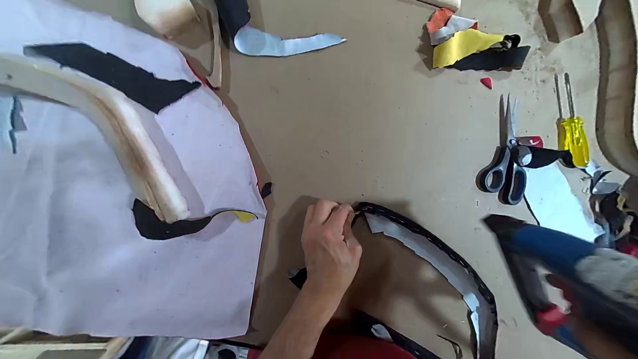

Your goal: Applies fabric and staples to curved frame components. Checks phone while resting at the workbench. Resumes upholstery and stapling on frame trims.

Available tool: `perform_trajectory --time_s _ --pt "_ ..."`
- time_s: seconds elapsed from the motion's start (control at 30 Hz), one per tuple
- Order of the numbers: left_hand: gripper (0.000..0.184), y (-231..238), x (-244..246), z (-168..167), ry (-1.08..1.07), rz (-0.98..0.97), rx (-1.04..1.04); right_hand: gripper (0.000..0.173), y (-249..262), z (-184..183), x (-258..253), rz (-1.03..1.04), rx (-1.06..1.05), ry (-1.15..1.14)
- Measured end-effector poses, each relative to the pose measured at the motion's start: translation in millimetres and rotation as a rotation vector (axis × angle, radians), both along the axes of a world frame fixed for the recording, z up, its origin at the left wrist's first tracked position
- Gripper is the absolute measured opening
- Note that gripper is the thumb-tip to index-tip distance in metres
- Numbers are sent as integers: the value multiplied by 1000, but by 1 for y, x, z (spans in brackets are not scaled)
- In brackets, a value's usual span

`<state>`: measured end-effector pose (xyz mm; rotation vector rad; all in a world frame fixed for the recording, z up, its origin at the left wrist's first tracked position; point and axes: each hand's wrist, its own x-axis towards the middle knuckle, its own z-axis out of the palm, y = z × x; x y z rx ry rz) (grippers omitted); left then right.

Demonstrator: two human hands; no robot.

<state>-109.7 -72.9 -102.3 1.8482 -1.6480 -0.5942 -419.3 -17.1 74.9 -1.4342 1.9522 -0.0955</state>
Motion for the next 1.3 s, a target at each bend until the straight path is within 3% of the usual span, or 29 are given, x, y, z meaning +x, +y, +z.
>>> perform_trajectory --time_s 0.07,0.17,0.3,0.7,0.9,1.07,1.23,1.3 --pt "15 -1 2 -1 31 0 -3 42 -26 -2 46 208 -39 70" --pt "16 -1 4 -2 77 -7 -21 32 -52 -12 104 365 -47 97" --pt "13 -1 7 -3 125 -30 -50 28 -62 -36 129 449 -76 106" --pt "15 -2 8 -3 161 -46 -28 28 -62 -43 137 446 -70 122" --pt "13 -6 17 -2 158 -125 -31 33 -55 -24 123 415 -53 168" --pt "15 -15 35 3 183 -301 43 34 -39 -23 108 405 -161 171" --pt "27 -22 67 14 390 -328 215 33 -23 -33 100 333 -194 171" --pt "33 -21 76 20 342 -294 274 34 -14 -31 91 264 -152 203"
